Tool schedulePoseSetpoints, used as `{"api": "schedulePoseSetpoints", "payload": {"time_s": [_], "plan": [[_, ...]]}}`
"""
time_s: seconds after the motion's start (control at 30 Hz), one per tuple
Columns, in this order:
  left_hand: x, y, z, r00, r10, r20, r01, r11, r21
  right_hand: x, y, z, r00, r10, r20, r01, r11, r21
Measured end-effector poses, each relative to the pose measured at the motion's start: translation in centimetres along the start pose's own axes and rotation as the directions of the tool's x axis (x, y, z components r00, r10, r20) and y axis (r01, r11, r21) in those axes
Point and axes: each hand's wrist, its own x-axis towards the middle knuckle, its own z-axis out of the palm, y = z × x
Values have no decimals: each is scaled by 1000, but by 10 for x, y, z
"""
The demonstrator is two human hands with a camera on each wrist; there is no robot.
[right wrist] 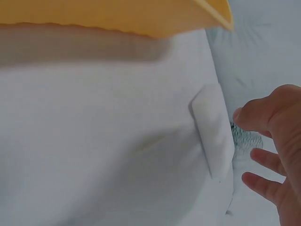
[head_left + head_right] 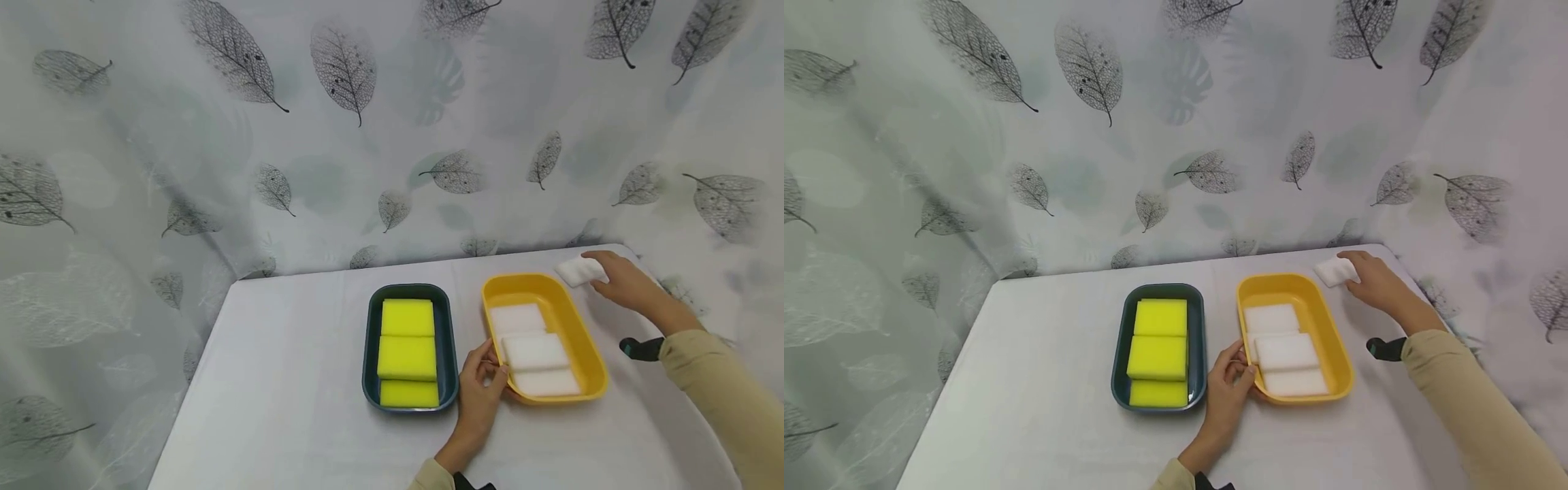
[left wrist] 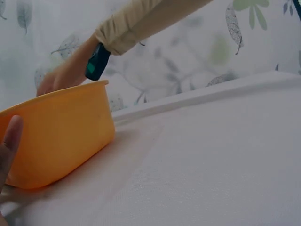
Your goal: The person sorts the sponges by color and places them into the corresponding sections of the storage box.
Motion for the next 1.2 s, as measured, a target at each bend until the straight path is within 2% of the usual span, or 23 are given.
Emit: {"api": "schedulePoseSetpoints", "payload": {"time_s": [0.2,0.4,0.5,0.6,0.87,1.2], "plan": [[3,2,-1,1000,-21,-5,21,1000,-4,14,13,-6,999,20,47,-16,997,-75],[2,3,0,1000,-6,-6,6,1000,12,16,14,0,994,68,81,-51,979,-196],[0,3,0,999,-37,-9,37,999,5,17,14,5,991,90,98,-65,969,-238],[0,3,0,998,-56,-8,56,998,3,19,16,12,989,98,107,-68,965,-255],[0,3,1,999,-43,-13,43,999,-3,23,22,26,978,147,148,-109,965,-238],[0,4,0,998,-56,-11,56,998,7,26,19,17,992,59,112,-20,947,-320]]}}
